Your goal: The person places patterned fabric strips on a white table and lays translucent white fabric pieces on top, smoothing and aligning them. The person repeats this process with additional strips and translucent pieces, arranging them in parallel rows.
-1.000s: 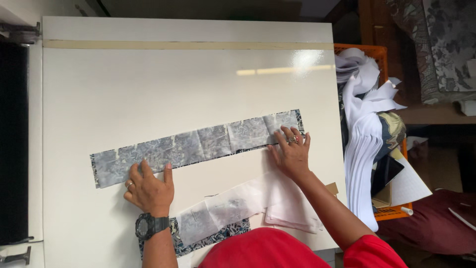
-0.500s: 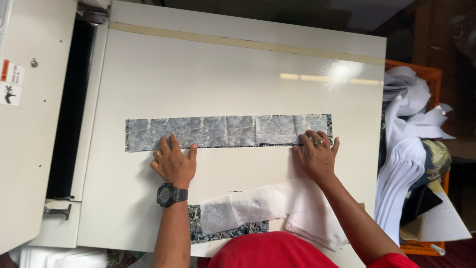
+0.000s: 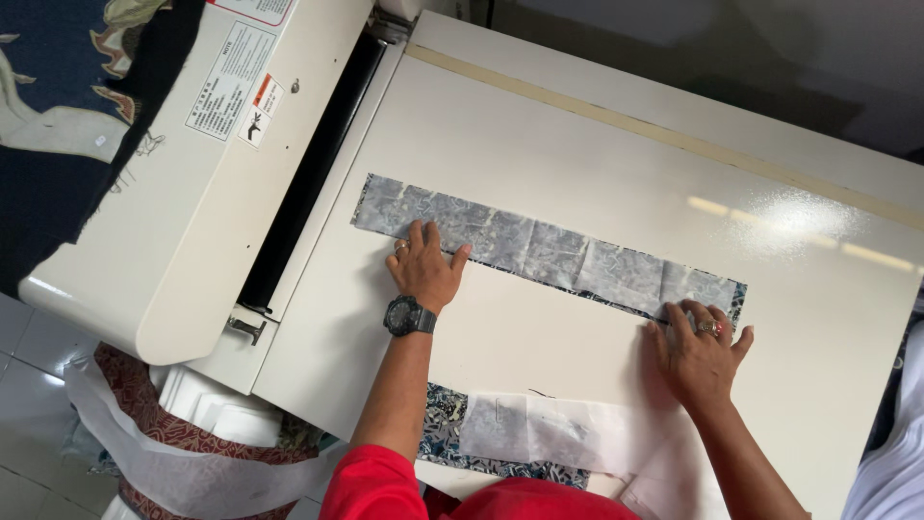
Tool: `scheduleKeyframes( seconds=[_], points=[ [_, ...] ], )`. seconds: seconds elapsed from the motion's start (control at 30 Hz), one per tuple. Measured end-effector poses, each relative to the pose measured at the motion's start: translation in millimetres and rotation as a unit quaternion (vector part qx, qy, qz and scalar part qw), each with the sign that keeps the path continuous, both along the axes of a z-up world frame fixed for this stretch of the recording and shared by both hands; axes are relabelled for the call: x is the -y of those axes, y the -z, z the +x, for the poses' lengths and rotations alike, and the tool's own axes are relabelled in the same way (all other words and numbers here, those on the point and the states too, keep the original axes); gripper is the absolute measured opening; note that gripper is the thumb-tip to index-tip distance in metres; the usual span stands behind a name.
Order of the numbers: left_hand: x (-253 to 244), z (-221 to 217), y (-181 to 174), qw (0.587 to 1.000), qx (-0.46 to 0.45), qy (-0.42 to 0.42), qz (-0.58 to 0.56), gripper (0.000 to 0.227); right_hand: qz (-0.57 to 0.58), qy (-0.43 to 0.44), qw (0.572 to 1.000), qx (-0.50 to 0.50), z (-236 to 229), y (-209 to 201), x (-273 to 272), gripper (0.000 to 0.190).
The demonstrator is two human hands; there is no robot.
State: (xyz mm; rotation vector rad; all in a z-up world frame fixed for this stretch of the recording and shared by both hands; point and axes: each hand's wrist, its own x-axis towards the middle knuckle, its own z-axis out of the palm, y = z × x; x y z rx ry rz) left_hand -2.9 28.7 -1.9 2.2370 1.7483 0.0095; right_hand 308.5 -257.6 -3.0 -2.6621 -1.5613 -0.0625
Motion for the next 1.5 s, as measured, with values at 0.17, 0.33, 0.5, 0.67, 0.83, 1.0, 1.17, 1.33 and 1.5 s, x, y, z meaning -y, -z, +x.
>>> scheduleKeyframes(
  seconds=[0.17,0.33,0.5,0.67,0.83,1.0,1.17,1.33,1.5],
  points=[
    [-40,1,6,1.000,0.000,-0.004,-0.002,0.081,-0.016,-0.015,1.000,0.020,-4,6,-29,0.047],
    [-79,-6,13,1.000,-0.006,0.000,0.021,0.081,-0.021,-0.020,0.999,0.014,-14,3,-62,0.047],
    [-108,-16,16,0.999,-0.008,-0.005,0.034,0.080,-0.014,-0.035,0.999,-0.002,-25,-4,-90,0.049],
    [-127,-25,20,0.999,-0.009,-0.011,0.029,0.080,-0.008,-0.051,0.999,0.001,-30,-7,-109,0.051],
    [-140,-35,25,0.999,-0.016,-0.013,0.045,0.080,-0.013,-0.062,0.998,-0.005,-36,-7,-118,0.051],
    [-150,-41,29,0.999,-0.017,-0.018,0.038,0.081,-0.021,-0.069,0.997,-0.005,-39,-6,-127,0.053],
    [-155,-45,34,0.999,-0.016,-0.023,0.039,0.083,0.000,-0.081,0.997,-0.002,-42,-10,-130,0.054],
    [-160,-51,33,0.997,-0.006,-0.022,0.070,0.082,0.048,-0.092,0.994,-0.018,-48,-22,-112,0.052],
    [-128,-47,15,0.991,0.047,-0.014,0.122,0.079,0.059,-0.076,0.995,-0.022,-41,-29,-63,0.051]
  ],
)
